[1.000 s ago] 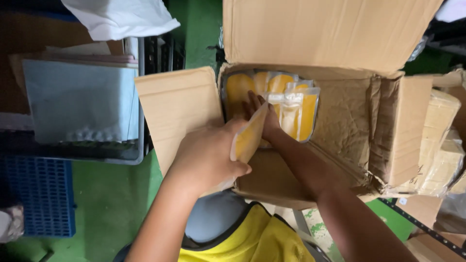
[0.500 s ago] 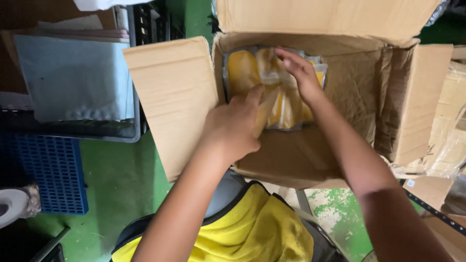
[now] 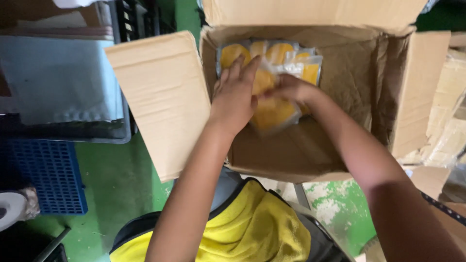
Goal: The person picks up plastic pouches containing yellow powder from a table, places them into a cardboard box, and luego takes a single pouch and places it inside a yellow cloth bag on their lap.
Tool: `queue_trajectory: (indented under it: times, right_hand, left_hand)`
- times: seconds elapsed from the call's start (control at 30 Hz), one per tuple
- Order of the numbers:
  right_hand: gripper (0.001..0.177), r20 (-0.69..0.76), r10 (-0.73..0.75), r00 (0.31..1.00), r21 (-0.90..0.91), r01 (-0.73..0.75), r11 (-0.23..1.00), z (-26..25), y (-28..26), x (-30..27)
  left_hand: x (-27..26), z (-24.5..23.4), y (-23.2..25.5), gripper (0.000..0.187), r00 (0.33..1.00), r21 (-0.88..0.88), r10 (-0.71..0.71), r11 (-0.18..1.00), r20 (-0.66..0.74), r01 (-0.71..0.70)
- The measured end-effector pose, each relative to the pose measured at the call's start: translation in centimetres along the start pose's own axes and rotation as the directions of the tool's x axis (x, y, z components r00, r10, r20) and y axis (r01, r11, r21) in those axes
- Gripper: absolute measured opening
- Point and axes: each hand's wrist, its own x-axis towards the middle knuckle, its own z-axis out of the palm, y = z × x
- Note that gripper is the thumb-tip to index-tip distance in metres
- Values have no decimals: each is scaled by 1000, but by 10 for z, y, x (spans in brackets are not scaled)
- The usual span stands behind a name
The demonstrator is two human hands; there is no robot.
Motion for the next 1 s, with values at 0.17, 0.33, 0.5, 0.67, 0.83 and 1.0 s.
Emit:
queue_trajectory:
  times: [0.17,0.33,0.5,0.67,0.83,1.0]
  right_hand:
    - [59,-187,10,982,-104,-30,994,-13,29,57]
    - [33,-632,-216,744,-172,138,975,9,40,106]
    - [46,-387,-598,702,-787,86,611,47,50,127]
    - [72,-292,-99,951,-855,-213,473,81,-18,84]
    - [73,-270,-61,961,-840,-204,503,73,-28,79]
    - [80,-191,-160,968,-867,-90,490,58,-37,67]
  left_hand:
    - [7,32,-13,69,996,210,28,978,-83,-10]
    - [14,78,-36,20,922,509,229,860,-312,-42]
    - [20,93,-41,39,934,563,178,826,-310,29]
    - [26,107,-44,56,981,565,63,823,-185,54]
    - [25,104,-45,52,990,551,84,834,-116,-6]
    - [13,78,-30,86,946,448,154,894,-286,-10]
